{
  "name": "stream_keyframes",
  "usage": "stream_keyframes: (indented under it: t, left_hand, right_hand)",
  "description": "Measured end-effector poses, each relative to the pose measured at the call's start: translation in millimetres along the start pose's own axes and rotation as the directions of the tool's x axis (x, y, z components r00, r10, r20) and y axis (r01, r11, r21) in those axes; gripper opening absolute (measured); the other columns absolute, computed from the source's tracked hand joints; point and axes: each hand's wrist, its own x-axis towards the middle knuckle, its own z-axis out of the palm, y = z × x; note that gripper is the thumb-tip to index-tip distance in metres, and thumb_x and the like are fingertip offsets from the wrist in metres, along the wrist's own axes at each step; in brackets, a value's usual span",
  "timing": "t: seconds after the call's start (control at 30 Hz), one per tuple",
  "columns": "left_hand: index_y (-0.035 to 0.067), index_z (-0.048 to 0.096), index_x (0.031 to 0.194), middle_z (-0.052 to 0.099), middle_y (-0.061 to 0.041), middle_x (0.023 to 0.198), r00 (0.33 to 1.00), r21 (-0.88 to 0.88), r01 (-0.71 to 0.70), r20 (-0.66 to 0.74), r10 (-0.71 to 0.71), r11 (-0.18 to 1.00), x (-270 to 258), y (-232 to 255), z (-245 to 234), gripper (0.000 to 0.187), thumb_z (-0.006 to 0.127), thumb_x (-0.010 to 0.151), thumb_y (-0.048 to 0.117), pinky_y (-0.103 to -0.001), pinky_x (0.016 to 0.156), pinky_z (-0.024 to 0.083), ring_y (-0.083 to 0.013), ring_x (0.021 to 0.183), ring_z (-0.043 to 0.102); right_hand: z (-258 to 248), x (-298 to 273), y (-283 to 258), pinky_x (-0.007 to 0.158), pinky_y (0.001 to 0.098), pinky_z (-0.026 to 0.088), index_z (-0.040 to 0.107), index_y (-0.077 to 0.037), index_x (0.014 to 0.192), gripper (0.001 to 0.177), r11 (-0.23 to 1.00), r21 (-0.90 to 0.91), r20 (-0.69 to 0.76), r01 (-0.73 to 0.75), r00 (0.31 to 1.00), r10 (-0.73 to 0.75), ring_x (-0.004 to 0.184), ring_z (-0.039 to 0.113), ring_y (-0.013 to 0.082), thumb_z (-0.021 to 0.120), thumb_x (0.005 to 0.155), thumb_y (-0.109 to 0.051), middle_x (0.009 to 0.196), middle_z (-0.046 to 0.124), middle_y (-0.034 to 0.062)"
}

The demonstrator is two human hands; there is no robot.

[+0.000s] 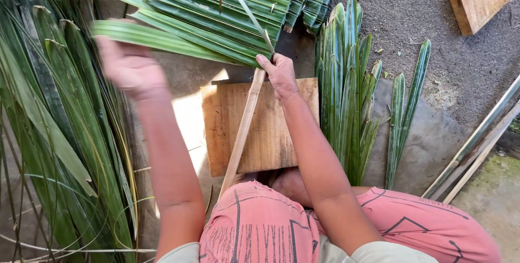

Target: Weaving palm leaves over a wooden lath to create a thatched panel

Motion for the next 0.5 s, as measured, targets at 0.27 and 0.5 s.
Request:
stream_keyframes:
  t: [0.27, 0.5]
  left_hand:
    - [0.012, 0.06, 0.076, 0.068, -0.004, 0.076, 0.958, 0.228, 0.066, -0.285, 0.002, 0.971, -5.3, -4.6, 7.1, 0.024, 0.076, 0.087, 0.025, -0.026, 0.053, 0.043, -0.0122, 0.057, 0.045]
    - [-0.003, 0.07, 0.081, 0.066, -0.012, 0.069, 0.822, 0.427, 0.569, -0.309, -0.478, 0.703, -77.3, -152.1, -5.7, 0.053, 0.098, 0.067, 0.039, -0.029, 0.046, 0.062, -0.0182, 0.052, 0.067]
  right_hand:
    - [-4.9, 11.1, 19.7, 0.064, 0.0219, 0.055, 0.073, -0.001, 0.091, 0.019, 0.997, 0.077, 0.004, -0.018, 1.0, 0.018, 0.066, 0.06, 0.0065, 0.082, 0.089, -0.018, 0.077, 0.068, 0.0021]
    - [-13.9, 26.3, 32.1, 0.068, 0.0285, 0.063, 0.074, 0.0, 0.096, 0.025, 0.987, 0.147, 0.028, -0.062, 0.998, 0.059, 0.069, 0.072, 0.0128, 0.089, 0.084, -0.015, 0.08, 0.074, 0.0072]
